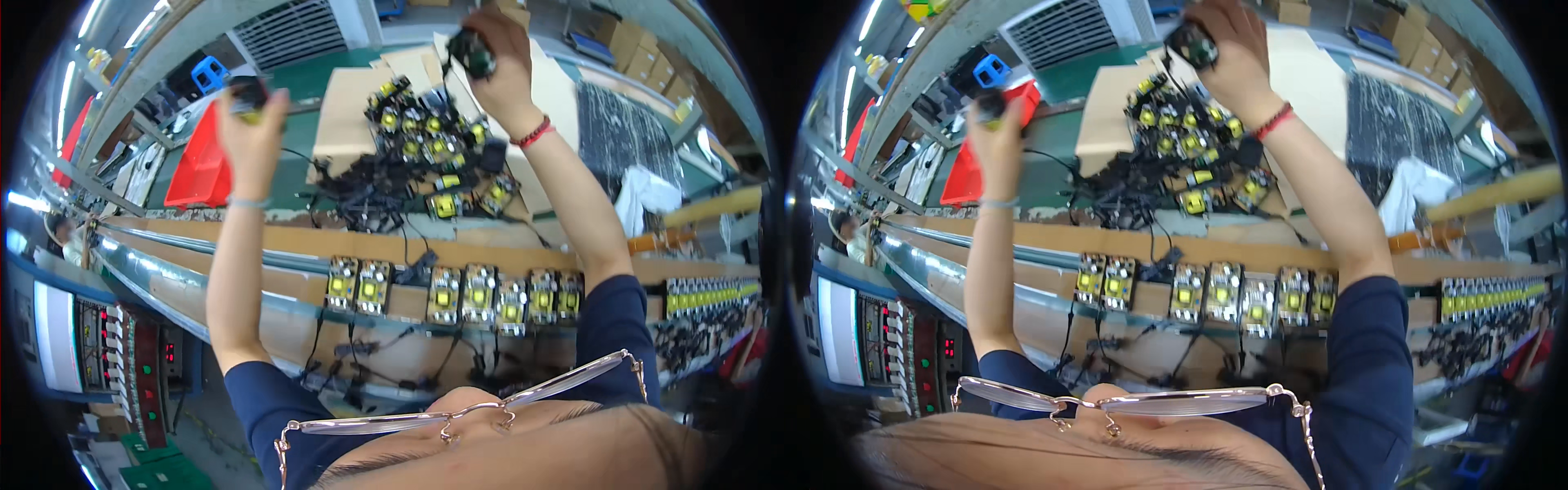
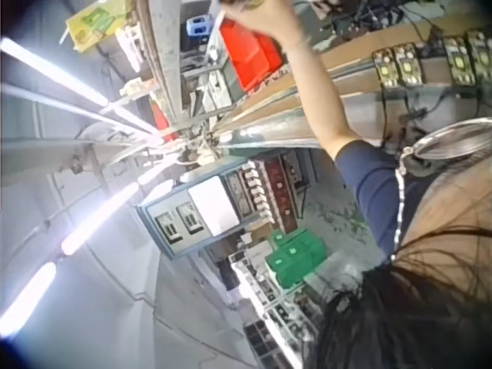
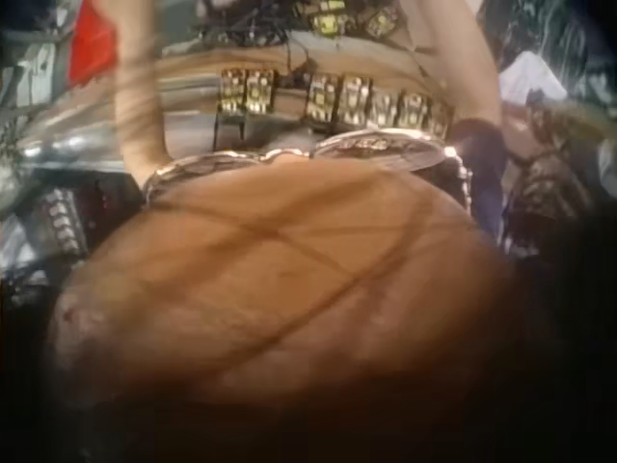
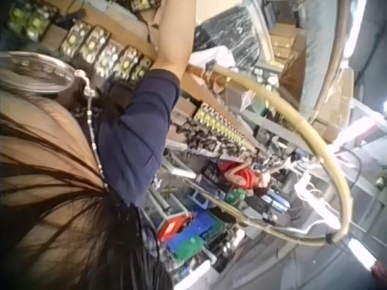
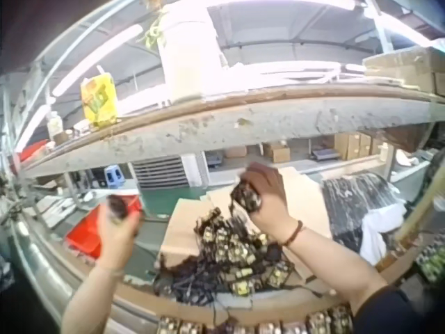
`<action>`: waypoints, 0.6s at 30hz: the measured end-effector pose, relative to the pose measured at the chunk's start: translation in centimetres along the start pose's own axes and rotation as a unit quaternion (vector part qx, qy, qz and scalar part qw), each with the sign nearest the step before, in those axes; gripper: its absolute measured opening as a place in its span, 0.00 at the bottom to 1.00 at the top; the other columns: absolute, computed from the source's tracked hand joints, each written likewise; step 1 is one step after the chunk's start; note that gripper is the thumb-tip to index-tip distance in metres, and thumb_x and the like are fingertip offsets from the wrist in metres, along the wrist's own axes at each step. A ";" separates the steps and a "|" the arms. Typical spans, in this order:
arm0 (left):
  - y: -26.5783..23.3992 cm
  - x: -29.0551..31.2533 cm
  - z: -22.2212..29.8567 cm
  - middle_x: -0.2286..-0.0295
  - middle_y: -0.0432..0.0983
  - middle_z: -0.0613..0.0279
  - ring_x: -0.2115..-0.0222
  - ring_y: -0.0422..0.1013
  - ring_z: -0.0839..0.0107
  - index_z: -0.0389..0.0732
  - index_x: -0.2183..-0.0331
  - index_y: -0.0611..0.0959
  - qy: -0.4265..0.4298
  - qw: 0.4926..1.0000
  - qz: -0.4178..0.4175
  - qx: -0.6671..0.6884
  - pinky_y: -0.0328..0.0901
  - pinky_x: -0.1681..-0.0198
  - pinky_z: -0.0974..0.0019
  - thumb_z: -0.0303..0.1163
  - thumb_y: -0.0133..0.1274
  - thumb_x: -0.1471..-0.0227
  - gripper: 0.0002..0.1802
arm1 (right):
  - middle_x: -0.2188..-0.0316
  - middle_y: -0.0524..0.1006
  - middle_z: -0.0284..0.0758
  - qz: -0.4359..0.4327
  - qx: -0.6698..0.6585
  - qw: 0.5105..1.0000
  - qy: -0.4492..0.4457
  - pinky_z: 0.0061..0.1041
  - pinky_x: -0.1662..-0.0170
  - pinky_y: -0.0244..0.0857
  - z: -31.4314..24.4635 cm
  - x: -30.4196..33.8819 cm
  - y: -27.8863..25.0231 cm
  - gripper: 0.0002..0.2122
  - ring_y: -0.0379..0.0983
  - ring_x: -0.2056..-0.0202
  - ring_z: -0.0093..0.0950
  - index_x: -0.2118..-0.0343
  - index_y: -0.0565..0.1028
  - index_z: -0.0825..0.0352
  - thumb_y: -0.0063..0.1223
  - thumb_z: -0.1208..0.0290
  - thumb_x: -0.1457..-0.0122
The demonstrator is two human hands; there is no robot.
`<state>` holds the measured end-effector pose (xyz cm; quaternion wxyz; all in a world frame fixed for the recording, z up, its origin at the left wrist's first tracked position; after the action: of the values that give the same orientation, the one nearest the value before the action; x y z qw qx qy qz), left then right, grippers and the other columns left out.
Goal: Assembling and testing electronic circuit board components on a production assembly line.
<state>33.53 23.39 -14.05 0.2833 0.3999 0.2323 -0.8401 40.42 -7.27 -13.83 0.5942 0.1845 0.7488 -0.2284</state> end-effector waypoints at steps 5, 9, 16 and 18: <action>-11.1 -1.9 7.6 0.80 0.70 0.63 0.87 0.62 0.77 0.40 0.60 0.74 -0.051 0.953 0.059 0.294 0.55 0.86 0.78 0.36 0.55 0.50 0.16 | 0.62 0.72 0.38 0.093 -0.174 0.978 0.061 0.21 0.67 0.64 -4.8 -2.0 -5.2 0.11 0.69 0.74 0.26 0.59 0.70 0.67 0.54 0.70 0.43; -17.9 -1.9 10.4 0.77 0.71 0.62 0.85 0.64 0.75 0.38 0.57 0.73 -0.060 0.967 -0.023 0.246 0.59 0.84 0.76 0.40 0.52 0.48 0.20 | 0.56 0.76 0.35 -0.090 -0.146 0.982 -0.072 0.28 0.53 0.65 -9.8 -0.7 -13.4 0.15 0.72 0.59 0.31 0.58 0.73 0.64 0.58 0.81 0.50; -12.0 9.3 4.8 0.59 0.76 0.51 0.68 0.74 0.53 0.40 0.47 0.68 -0.138 0.902 -0.306 -0.271 0.67 0.66 0.60 0.48 0.55 0.53 0.35 | 0.54 0.72 0.44 -0.230 -0.030 0.971 -0.057 0.46 0.47 0.64 -16.7 2.3 -30.6 0.14 0.71 0.55 0.39 0.57 0.72 0.60 0.58 0.69 0.47; -11.7 13.6 1.2 0.65 0.78 0.45 0.66 0.73 0.45 0.41 0.48 0.69 -0.164 0.833 -0.381 -0.366 0.67 0.63 0.54 0.53 0.52 0.51 0.35 | 0.55 0.73 0.44 -0.162 -0.057 0.985 0.025 0.46 0.47 0.65 -16.5 3.4 -33.5 0.15 0.71 0.56 0.39 0.57 0.72 0.60 0.60 0.67 0.48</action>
<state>18.03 27.28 -22.39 0.1000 0.0031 0.6075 -0.7880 8.01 -25.70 -9.94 0.5400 0.0324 0.7951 -0.2741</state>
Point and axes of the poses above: each hand's wrist, its own x-axis away from the middle knuckle, its own y-axis out of the palm, z = x × y, the point moved 2 cm from there along -x, towards the middle knuckle
